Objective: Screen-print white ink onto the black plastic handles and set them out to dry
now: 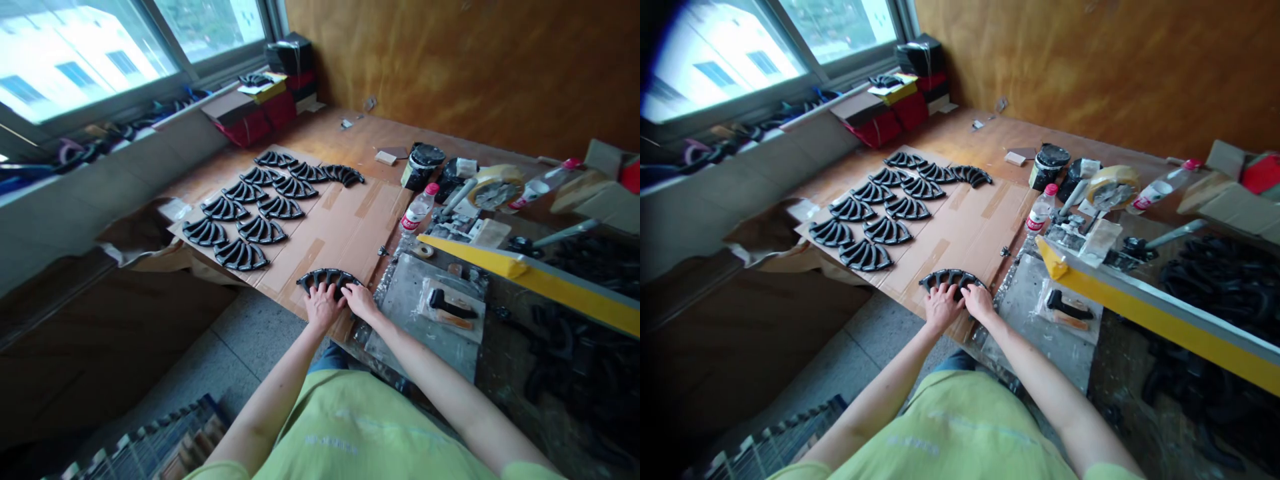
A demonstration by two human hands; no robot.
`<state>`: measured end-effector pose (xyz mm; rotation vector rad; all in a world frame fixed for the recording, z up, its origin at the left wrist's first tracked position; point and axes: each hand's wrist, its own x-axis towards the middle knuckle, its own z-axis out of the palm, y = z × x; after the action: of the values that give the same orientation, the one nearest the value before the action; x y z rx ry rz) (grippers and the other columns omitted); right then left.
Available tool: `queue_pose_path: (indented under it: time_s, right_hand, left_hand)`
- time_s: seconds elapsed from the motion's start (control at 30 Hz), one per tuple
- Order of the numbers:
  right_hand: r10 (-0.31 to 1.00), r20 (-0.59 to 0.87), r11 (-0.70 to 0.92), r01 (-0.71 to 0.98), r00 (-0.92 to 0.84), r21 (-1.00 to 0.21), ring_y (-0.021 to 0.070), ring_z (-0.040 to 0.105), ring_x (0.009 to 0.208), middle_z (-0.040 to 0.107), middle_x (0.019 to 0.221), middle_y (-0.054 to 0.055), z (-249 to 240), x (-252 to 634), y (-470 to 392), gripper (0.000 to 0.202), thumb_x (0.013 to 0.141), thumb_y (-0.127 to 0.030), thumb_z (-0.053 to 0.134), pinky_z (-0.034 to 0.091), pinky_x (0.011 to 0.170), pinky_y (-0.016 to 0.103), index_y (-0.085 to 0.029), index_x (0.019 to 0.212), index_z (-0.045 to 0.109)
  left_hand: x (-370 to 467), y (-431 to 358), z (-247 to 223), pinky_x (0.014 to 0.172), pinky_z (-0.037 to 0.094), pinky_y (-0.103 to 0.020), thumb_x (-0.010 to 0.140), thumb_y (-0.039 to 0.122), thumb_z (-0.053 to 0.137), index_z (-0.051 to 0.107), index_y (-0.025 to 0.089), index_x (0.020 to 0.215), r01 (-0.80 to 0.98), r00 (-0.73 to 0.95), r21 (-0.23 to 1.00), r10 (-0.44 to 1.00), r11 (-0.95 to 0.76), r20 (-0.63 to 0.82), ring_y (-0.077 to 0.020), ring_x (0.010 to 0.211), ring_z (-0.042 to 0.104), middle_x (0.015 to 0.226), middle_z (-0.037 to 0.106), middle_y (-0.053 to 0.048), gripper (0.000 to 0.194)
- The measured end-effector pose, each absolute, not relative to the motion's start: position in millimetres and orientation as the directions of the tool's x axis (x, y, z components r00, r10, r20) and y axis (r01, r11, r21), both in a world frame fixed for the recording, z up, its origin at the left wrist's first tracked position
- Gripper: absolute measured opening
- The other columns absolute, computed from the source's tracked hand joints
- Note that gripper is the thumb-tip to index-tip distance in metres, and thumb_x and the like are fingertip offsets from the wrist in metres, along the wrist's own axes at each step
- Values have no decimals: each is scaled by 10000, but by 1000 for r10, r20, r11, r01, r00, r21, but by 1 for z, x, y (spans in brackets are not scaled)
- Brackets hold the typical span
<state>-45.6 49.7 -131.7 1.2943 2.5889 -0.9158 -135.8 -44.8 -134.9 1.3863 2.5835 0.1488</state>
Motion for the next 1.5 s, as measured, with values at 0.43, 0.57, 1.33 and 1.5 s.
queue_pose_path:
  time_s: [0.43,0.57,1.33,1.5]
  right_hand:
    - [848,-223,226,709,-481,-669,225,643,1020,654,1156,160,-152,-101,90,459,923,-369,469,479,930,309,-104,1275,597]
    - [929,-77,211,687,-362,-695,251,637,1000,646,1128,189,-167,-142,160,469,920,-354,449,493,914,342,-84,1279,584]
    - [880,7,255,460,-475,-850,165,627,975,655,1146,72,-119,-207,218,321,889,-187,546,492,923,302,-201,1196,637]
    - [710,112,490,374,-695,-787,182,587,1089,665,1155,47,-91,-90,94,249,877,-223,607,458,1001,338,-247,1109,694]
  left_hand:
    - [-217,37,-131,831,386,-463,809,494,541,636,251,1016,904,-374,209,927,373,-36,-313,1008,472,1077,577,-94,332]
    - [-268,133,-128,859,388,-481,781,552,572,639,260,1060,944,-224,243,974,223,-22,-326,1040,465,1133,570,-109,409]
    - [-325,223,-209,1113,267,-534,907,367,456,331,186,1478,892,-325,381,931,243,167,-341,1468,127,1587,193,-172,612]
    - [-268,154,-209,1115,297,-500,915,419,449,433,121,1386,811,-364,544,914,217,179,-311,1442,245,1554,246,-230,558]
